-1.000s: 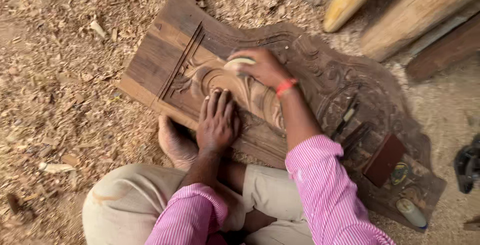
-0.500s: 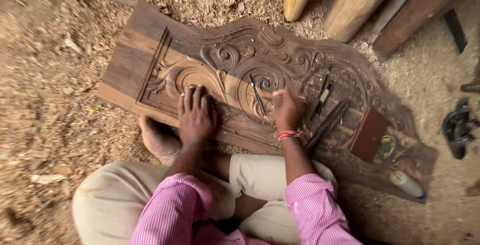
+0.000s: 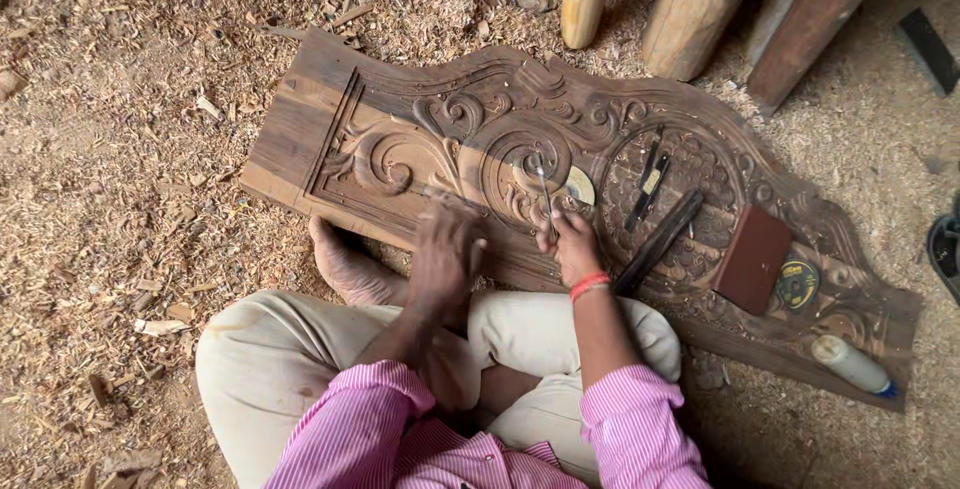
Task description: The person sits on the floor and carves a decorative wooden panel using a chisel and a wooden mallet. They repeatedly strike the chisel to shape the wood and occasionally use a sanding block to smooth the surface.
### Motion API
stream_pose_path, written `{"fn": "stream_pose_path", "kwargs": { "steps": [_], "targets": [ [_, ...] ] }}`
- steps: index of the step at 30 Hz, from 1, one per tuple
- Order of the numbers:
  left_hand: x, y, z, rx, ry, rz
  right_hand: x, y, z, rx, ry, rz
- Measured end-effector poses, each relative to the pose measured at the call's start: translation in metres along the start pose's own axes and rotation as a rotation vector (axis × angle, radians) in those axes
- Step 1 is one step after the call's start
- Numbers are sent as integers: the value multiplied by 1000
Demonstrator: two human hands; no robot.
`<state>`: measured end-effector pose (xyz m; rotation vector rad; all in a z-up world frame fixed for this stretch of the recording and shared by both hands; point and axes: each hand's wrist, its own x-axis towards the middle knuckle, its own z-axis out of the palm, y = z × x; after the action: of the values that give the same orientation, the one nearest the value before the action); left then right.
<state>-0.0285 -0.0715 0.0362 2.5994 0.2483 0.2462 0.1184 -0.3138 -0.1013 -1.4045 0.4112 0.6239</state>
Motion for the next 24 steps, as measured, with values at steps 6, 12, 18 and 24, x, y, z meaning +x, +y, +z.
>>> {"fn": "stream_pose_path", "kwargs": {
  "steps": [6, 12, 18, 24],
  "targets": [
    [10, 28, -22, 57, -969, -221, -52, -27, 13, 170, -127, -136],
    [-35, 11, 23, -976, -33, -189, -99, -25, 59, -351, -450, -238],
    [-53, -3, 52, -1505, -117, -621, -131, -31, 77, -818, -488, -438],
    [-38, -8, 32, -1382, 41, -721, -87, -80, -1, -921, 102, -208]
  ]
}}
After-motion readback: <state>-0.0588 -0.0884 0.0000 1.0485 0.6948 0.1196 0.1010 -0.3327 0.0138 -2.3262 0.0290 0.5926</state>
